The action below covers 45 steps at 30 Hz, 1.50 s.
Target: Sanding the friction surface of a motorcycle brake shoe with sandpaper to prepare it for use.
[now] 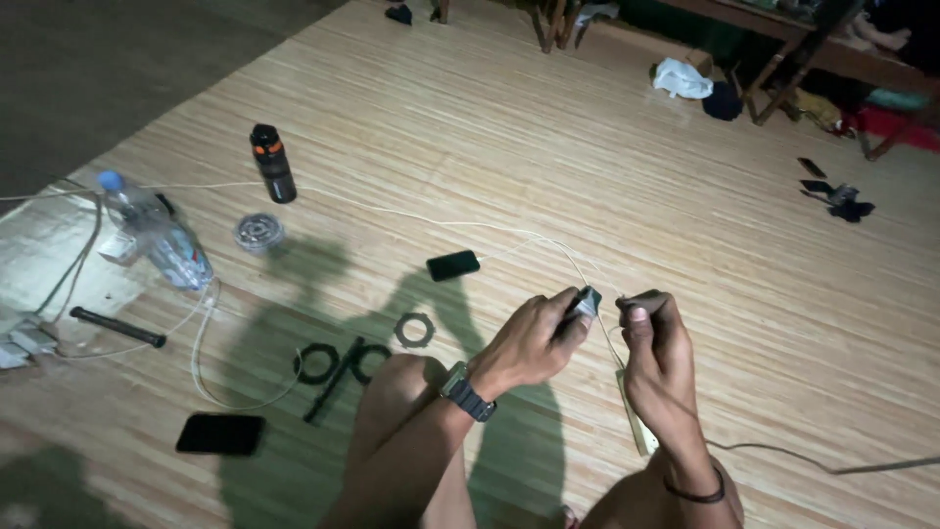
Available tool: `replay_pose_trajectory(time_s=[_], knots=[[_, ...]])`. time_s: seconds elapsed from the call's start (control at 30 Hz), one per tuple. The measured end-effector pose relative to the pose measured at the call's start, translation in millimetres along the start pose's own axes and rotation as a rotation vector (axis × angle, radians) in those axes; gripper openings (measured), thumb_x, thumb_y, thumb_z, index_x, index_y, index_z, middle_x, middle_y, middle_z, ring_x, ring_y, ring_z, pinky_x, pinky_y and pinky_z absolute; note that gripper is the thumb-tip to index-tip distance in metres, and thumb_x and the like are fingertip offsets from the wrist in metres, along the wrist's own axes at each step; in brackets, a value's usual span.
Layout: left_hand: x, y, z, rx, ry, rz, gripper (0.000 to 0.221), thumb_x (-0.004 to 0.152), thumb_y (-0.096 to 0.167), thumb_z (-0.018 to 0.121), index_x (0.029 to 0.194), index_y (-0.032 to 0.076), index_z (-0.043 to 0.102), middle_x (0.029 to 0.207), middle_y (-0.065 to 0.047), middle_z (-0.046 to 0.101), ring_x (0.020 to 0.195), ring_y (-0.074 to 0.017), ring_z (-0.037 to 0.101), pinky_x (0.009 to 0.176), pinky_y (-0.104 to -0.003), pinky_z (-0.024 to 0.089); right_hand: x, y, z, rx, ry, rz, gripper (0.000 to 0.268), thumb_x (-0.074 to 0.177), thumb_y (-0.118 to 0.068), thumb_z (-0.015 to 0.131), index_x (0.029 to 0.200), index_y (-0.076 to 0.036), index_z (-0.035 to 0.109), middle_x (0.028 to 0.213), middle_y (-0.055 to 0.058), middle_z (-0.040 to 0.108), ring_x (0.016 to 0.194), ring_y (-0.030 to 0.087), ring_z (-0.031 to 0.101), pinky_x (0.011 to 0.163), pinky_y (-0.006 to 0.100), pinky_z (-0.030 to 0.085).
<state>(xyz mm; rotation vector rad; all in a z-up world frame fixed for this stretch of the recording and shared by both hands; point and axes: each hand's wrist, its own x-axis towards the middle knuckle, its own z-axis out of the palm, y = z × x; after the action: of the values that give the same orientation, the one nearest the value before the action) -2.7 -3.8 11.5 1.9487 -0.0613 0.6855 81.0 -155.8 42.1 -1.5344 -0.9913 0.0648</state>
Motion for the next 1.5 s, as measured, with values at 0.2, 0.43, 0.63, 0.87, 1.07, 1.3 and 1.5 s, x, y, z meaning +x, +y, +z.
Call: replay_pose_trajectory(time_s=[0.2,0.43,0.63,0.87,1.07,1.3,1.5], knots=[[1,-13,5,-0.042,-0.063,-0.024,0.029,0.094,0.023,0.043,0.109,0.003,0.057,0.056,-0.001,0.051,0.039,-0.0141,0.041,0.036,-0.03,0.032,0,4,2,0.037,-0.026,0.136,0.013,0.106,-0.003,0.048,0.116,-0.003,0.057,0.092,0.003,0.052,0.076,0.01,0.045,0.066,0.025,0.041],[-4,9,-7,0.028,-0.018,0.002,0.015,0.089,0.023,0.05,0.086,0.009,0.055,0.056,-0.016,0.054,0.065,-0.0506,0.062,0.063,-0.048,0.048,3,-12,2,-0.01,-0.103,0.141,0.016,0.105,-0.005,0.049,0.108,-0.004,0.065,0.077,0.003,0.048,0.071,0.015,0.047,0.071,0.032,0.047],[-5,1,-6,0.076,-0.025,-0.026,0.021,0.09,0.026,0.051,0.092,0.008,0.062,0.056,-0.013,0.056,0.063,-0.0449,0.067,0.066,-0.046,0.052,3,1,-7,-0.058,-0.056,0.161,0.006,0.094,0.001,0.068,0.099,0.001,0.072,0.079,0.008,0.063,0.071,0.015,0.054,0.071,0.032,0.051],[-6,12,-8,0.184,-0.024,-0.058,0.019,0.088,0.021,0.054,0.094,0.005,0.063,0.055,-0.019,0.058,0.063,-0.0472,0.068,0.057,-0.049,0.051,5,-4,-2,-0.135,-0.057,0.067,0.003,0.088,-0.003,0.078,0.088,-0.001,0.076,0.077,0.013,0.07,0.072,0.017,0.063,0.074,0.035,0.054],[-5,10,-4,0.27,0.001,-0.017,0.015,0.089,0.021,0.055,0.088,0.006,0.057,0.052,-0.02,0.058,0.061,-0.0484,0.069,0.054,-0.053,0.05,2,-15,6,-0.3,0.021,-0.091,0.002,0.088,-0.005,0.079,0.088,-0.007,0.078,0.073,0.011,0.065,0.069,0.018,0.062,0.071,0.034,0.052],[-3,7,-2,0.252,0.02,0.001,0.017,0.092,0.017,0.052,0.086,0.002,0.058,0.053,-0.024,0.061,0.056,-0.0468,0.07,0.048,-0.053,0.05,4,-12,8,-0.325,0.021,-0.147,0.005,0.089,-0.004,0.077,0.091,-0.008,0.079,0.07,0.011,0.06,0.065,0.019,0.057,0.067,0.034,0.05],[-2,9,-3,0.168,0.014,-0.049,0.017,0.092,0.018,0.054,0.084,0.003,0.058,0.054,-0.023,0.061,0.055,-0.0452,0.07,0.046,-0.049,0.052,4,-7,6,-0.375,0.028,-0.199,0.007,0.089,-0.005,0.078,0.092,-0.011,0.08,0.07,0.01,0.057,0.063,0.02,0.055,0.066,0.034,0.048]])
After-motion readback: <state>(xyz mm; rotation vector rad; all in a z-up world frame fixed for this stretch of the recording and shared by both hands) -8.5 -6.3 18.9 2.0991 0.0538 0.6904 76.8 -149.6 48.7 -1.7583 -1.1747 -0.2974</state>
